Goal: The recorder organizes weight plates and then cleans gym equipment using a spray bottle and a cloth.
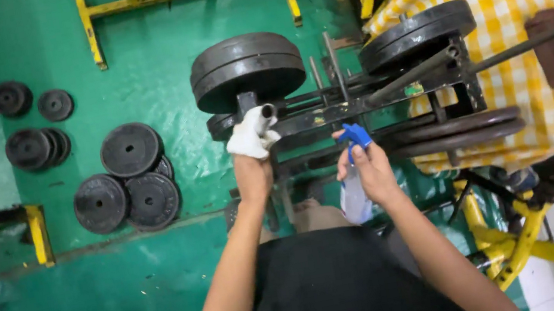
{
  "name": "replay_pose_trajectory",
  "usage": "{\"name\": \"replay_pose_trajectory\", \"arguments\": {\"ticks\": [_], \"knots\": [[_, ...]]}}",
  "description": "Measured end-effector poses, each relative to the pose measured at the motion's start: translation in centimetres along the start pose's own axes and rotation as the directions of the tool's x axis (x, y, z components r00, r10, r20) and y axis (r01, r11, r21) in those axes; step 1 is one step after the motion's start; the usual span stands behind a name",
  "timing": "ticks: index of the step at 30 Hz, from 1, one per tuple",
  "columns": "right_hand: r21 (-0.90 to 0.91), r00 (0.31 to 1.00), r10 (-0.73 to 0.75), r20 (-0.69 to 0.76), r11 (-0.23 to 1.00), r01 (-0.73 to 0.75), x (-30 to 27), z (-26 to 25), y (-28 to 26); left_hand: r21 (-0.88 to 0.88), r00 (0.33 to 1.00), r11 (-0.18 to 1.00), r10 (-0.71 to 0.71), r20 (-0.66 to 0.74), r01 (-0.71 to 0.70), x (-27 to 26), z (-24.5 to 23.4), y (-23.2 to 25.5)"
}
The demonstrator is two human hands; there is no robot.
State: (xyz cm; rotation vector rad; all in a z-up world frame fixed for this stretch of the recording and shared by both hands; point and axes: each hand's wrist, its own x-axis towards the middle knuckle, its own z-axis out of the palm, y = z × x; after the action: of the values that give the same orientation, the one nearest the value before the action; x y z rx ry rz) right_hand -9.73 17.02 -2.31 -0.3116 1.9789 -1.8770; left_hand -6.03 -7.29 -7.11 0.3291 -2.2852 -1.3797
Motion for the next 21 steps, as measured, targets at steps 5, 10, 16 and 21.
{"name": "replay_pose_trajectory", "arguments": {"ticks": [5, 10, 16, 21], "knots": [[-0.012, 0.993, 0.064, 0.095, 0.998, -0.063, -0.1, -4.6, 2.4, 0.278, 0.972, 0.931, 0.221, 0.081, -0.235, -5.5, -1.0, -1.8], [-0.013, 0.985, 0.087, 0.152, 0.996, -0.086, 0.7, -7.4, 3.8, 0.344, 0.967, 0.913, 0.158, 0.200, -0.220, -8.4, -0.6, -4.3], [-0.023, 0.984, 0.082, 0.155, 0.997, -0.080, 1.8, -7.5, 3.1, -0.324, 0.881, 0.942, -0.224, -0.418, 0.085, 0.4, 0.0, -6.1], [0.000, 0.986, 0.077, 0.149, 0.997, -0.078, 1.6, -5.4, 3.8, -0.633, 0.935, 0.696, -0.321, 0.148, 0.339, 2.7, 4.9, -12.6]]}}
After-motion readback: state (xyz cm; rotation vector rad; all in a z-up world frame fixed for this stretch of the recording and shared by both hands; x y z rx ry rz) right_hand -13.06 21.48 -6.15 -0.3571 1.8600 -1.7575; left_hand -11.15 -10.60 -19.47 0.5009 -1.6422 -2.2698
